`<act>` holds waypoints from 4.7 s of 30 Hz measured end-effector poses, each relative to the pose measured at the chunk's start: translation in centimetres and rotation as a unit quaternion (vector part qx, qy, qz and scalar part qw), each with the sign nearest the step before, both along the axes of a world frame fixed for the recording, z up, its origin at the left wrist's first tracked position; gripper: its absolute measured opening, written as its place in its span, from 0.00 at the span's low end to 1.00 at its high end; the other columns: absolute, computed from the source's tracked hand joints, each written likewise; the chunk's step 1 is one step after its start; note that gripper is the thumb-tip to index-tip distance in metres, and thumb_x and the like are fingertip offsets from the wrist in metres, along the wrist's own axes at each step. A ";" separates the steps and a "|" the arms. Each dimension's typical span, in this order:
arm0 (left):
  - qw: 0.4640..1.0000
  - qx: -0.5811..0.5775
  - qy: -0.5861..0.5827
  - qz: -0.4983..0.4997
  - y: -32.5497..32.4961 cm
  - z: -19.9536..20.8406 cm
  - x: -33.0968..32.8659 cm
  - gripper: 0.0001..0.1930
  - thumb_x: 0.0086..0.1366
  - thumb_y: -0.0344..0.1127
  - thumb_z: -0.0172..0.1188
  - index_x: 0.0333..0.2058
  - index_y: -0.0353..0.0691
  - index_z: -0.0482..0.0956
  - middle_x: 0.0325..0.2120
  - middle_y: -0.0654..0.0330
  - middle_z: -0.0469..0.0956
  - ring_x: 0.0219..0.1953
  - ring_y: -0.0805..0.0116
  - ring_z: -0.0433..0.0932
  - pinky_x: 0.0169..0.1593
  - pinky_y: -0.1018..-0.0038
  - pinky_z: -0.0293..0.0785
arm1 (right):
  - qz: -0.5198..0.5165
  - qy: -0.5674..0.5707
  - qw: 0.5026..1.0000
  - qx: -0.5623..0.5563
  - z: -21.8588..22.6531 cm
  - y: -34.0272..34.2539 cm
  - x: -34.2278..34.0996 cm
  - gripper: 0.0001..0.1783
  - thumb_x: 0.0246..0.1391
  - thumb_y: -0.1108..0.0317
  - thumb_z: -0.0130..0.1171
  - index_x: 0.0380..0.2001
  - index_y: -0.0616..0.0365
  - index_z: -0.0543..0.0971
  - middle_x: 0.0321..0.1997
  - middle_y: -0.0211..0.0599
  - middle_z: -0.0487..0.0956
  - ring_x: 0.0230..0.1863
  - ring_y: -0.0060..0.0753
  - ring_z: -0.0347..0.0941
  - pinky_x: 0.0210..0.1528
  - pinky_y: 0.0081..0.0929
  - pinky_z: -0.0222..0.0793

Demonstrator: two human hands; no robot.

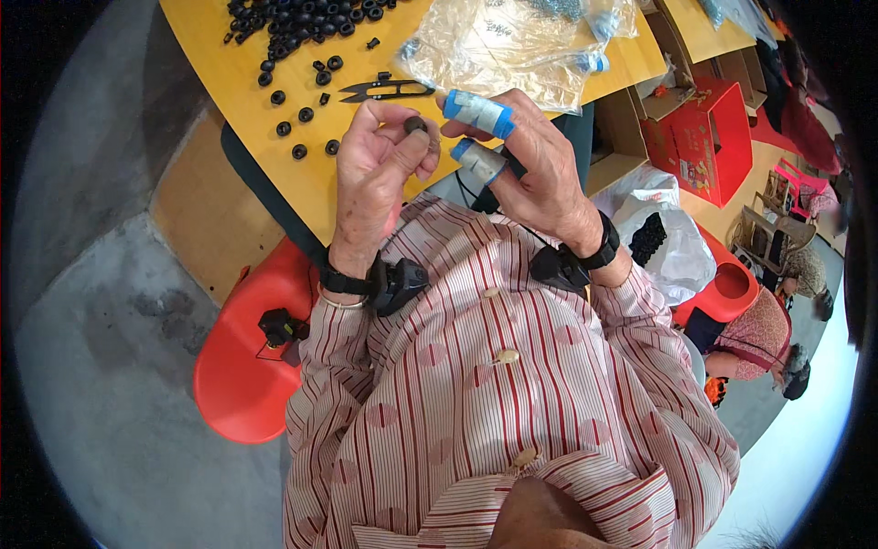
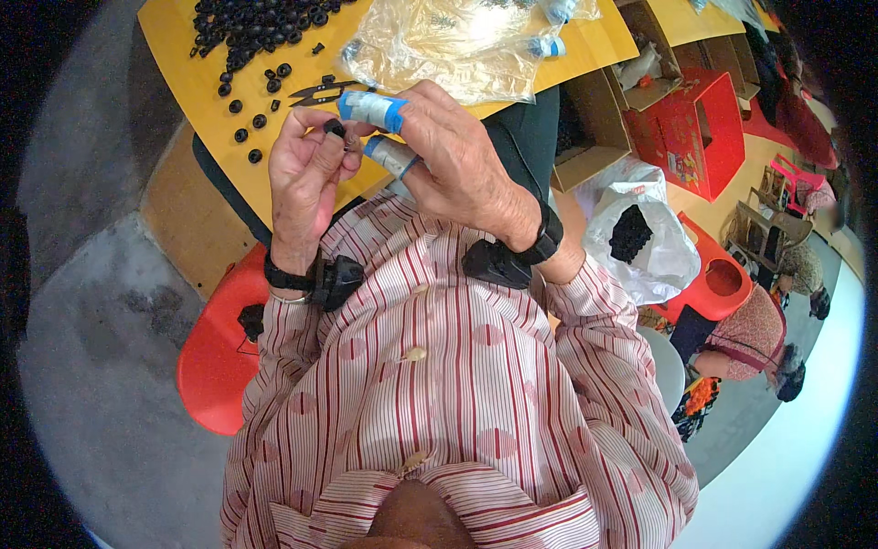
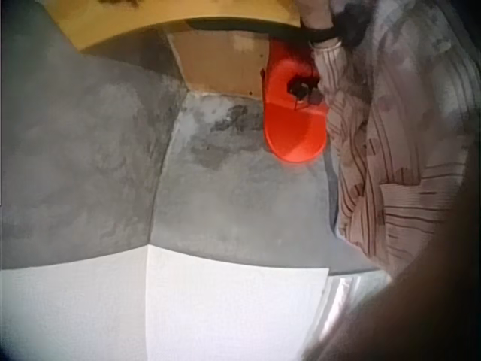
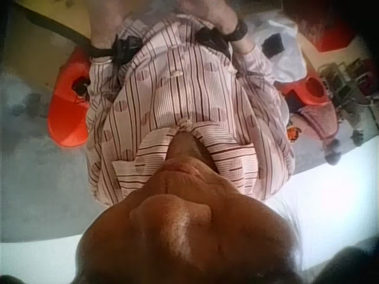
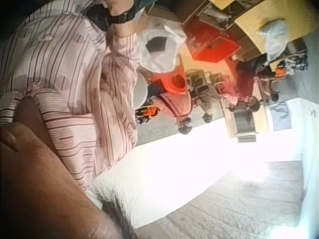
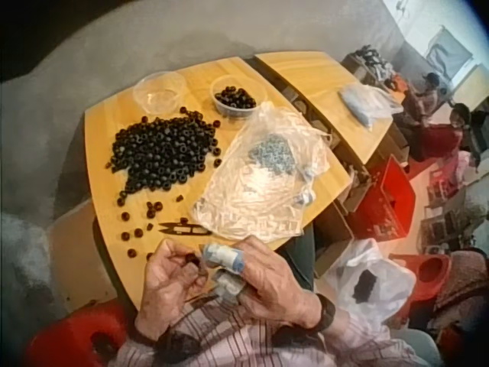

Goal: The person dumps black plastic parts onto the table, places tape guards onto their fingers, and assembles the black plastic parts by hand.

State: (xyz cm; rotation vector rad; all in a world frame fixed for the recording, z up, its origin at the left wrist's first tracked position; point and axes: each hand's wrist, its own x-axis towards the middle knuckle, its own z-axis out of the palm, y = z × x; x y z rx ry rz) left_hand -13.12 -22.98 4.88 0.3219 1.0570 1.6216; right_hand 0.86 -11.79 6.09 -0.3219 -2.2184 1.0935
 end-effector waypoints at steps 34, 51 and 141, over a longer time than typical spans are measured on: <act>0.993 0.041 0.099 -0.056 -0.3 0.0 0.4 0.12 0.59 0.22 0.61 0.39 0.33 0.68 0.33 0.62 0.74 0.35 0.79 0.72 0.42 0.83 0.71 | 0.010 -0.001 0.990 0.140 0.7 1.0 0.2 0.30 0.28 0.81 0.60 0.44 0.63 0.73 0.31 0.38 0.74 0.30 0.42 0.69 0.32 0.31 0.69; 0.997 -0.007 -0.018 -0.073 -0.8 -0.1 0.3 0.19 0.61 0.44 0.61 0.41 0.34 0.72 0.30 0.66 0.74 0.30 0.81 0.70 0.35 0.85 0.66 | 0.059 -0.001 0.998 0.036 0.6 1.2 0.2 0.31 0.28 0.83 0.57 0.46 0.61 0.72 0.35 0.39 0.74 0.34 0.48 0.70 0.37 0.36 0.68; 0.964 0.026 0.111 0.242 1.0 0.8 -1.0 0.09 0.65 0.28 0.54 0.42 0.35 0.67 0.31 0.57 0.78 0.27 0.78 0.71 0.33 0.82 0.67 | -0.004 0.063 0.986 0.153 -0.7 2.0 -5.2 0.15 0.34 0.70 0.66 0.30 0.56 0.76 0.35 0.32 0.76 0.33 0.39 0.70 0.34 0.33 0.65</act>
